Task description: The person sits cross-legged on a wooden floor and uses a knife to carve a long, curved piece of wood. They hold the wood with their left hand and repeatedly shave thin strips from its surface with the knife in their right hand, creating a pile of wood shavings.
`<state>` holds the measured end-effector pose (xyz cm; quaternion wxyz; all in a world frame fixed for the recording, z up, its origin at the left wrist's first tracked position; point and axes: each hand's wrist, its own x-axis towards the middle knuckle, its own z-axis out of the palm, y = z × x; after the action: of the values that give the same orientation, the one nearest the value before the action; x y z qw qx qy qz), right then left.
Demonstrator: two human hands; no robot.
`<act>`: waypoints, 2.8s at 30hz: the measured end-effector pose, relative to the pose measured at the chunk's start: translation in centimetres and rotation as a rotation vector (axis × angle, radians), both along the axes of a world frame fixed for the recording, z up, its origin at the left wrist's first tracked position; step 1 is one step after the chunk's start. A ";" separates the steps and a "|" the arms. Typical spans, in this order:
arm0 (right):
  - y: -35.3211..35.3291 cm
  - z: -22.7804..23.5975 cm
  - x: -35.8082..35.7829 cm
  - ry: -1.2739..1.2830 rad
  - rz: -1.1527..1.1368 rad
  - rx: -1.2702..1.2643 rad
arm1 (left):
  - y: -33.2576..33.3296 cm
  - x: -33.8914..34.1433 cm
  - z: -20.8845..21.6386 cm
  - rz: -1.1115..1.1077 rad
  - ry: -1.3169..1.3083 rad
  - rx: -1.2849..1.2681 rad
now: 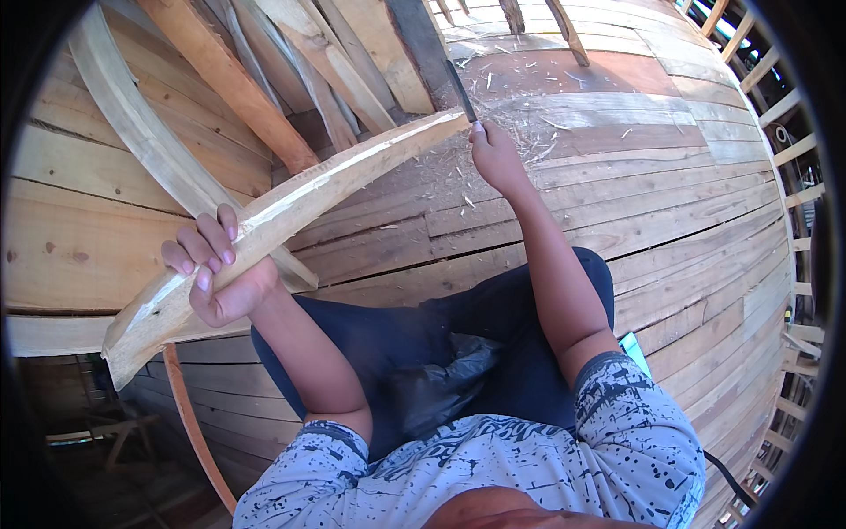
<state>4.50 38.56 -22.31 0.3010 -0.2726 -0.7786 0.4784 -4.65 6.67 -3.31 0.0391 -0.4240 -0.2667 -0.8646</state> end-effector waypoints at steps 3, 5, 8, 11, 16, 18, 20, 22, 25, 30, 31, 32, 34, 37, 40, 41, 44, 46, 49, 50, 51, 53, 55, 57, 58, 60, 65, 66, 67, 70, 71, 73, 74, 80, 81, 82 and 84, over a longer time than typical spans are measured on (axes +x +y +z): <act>-4.0 4.2 1.0 0.091 0.251 -0.007 | 0.1 0.9 0.3 0.002 0.010 -0.012; -6.1 6.1 1.3 0.087 0.391 0.052 | 0.4 1.2 0.4 -0.006 0.029 -0.020; -7.0 6.4 0.6 -0.223 0.358 0.098 | 0.8 1.7 0.7 -0.002 0.046 -0.030; -8.1 6.4 0.3 -0.315 0.174 -0.055 | 1.0 2.0 0.6 0.036 0.051 -0.015; -9.4 7.5 0.5 -0.191 0.089 0.040 | 1.6 3.1 0.9 0.032 0.115 -0.045; -9.5 6.6 0.3 -0.184 -0.008 -0.030 | 2.1 3.7 1.0 0.053 0.103 -0.043; -10.5 7.2 -0.3 -0.191 -0.059 -0.065 | 2.3 4.0 1.1 0.114 0.051 -0.025; -12.0 9.1 1.1 -0.191 0.046 0.078 | 1.7 3.6 1.2 0.082 0.066 -0.028; -9.8 7.0 0.4 -0.165 -0.048 0.098 | 2.4 4.2 1.2 0.067 0.087 -0.040; -11.7 9.0 1.0 -0.105 -0.057 0.083 | 2.3 4.3 1.3 0.057 0.111 -0.041; -10.4 7.5 0.1 -0.106 -0.141 0.084 | 2.6 4.7 1.4 0.054 0.127 -0.045; -10.0 6.9 0.0 -0.115 -0.224 0.079 | 2.8 5.2 1.4 0.050 0.136 -0.056; -10.5 6.4 -0.2 -0.076 -0.240 -0.014 | 3.3 5.8 1.7 0.075 0.121 -0.064; -11.6 7.5 0.9 -0.042 -0.105 0.046 | 3.1 5.9 1.7 0.067 0.128 -0.059; -8.5 4.8 0.1 -0.040 -0.110 0.168 | 3.5 6.8 1.7 0.058 0.159 -0.079; -7.4 4.4 -0.1 -0.038 -0.144 0.203 | 3.8 7.1 1.8 0.064 0.174 -0.091; -8.4 4.9 -0.2 -0.153 -0.258 0.233 | 4.0 6.5 1.9 0.083 0.125 -0.060; -7.3 4.8 -0.1 -0.129 -0.287 0.290 | 3.7 6.3 1.8 0.061 0.147 -0.070; -7.1 5.1 0.5 -0.179 -0.269 0.262 | 3.7 6.6 1.8 0.037 0.172 -0.080; -7.7 6.1 0.6 -0.204 -0.249 0.229 | 3.7 6.6 1.8 0.035 0.184 -0.087; -8.7 7.2 0.8 -0.217 -0.173 0.181 | 3.8 6.4 1.8 0.036 0.182 -0.077; -11.0 10.2 2.1 -0.253 -0.015 0.080 | 3.6 6.5 1.7 0.044 0.166 -0.064; -8.3 8.9 1.5 -0.206 -0.025 -0.011 | 3.9 6.4 1.8 0.037 0.177 -0.070; -8.0 8.0 1.8 -0.192 -0.010 -0.023 | 3.9 6.5 1.7 0.036 0.172 -0.069; -9.6 10.2 2.6 -0.192 0.020 0.008 | 3.5 6.2 1.6 0.046 0.171 -0.069; -10.6 11.3 2.6 -0.179 0.025 0.021 | 3.2 5.8 1.8 0.033 0.185 -0.079; -8.6 10.8 2.6 -0.197 0.001 -0.099 | 4.1 6.6 2.0 0.048 0.190 -0.086; -9.2 11.3 2.9 -0.205 0.035 -0.055 | 3.8 6.4 1.9 0.028 0.210 -0.092; -10.5 12.2 3.5 -0.215 0.064 -0.017 | 3.4 6.3 1.9 0.002 0.227 -0.103; -9.7 11.3 3.0 -0.194 0.044 -0.004 | 3.5 6.1 1.8 -0.023 0.252 -0.120; -9.2 10.9 2.8 -0.176 0.019 -0.015 | 3.7 6.3 1.9 -0.022 0.258 -0.122; -11.3 11.4 3.6 -0.158 0.080 0.033 | 3.3 5.8 1.8 -0.049 0.259 -0.101; -12.0 12.1 3.9 -0.148 0.111 0.057 | 3.2 5.4 1.8 -0.062 0.260 -0.091; -11.7 11.6 3.8 -0.156 0.027 -0.018 | 3.2 5.5 1.5 -0.044 0.234 -0.064; -12.1 11.5 3.8 -0.148 0.026 0.009 | 2.8 5.2 1.4 -0.036 0.239 -0.077; -12.3 11.3 3.5 -0.135 0.026 0.040 | 3.0 5.2 1.5 -0.038 0.254 -0.091; -11.3 9.6 3.2 -0.148 0.018 0.027 | 2.9 6.0 1.6 -0.036 0.256 -0.125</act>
<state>7.74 27.27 -12.66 0.2417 -0.2962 -0.8075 0.4493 1.37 9.53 -1.69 0.0306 -0.5373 -0.3052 -0.7856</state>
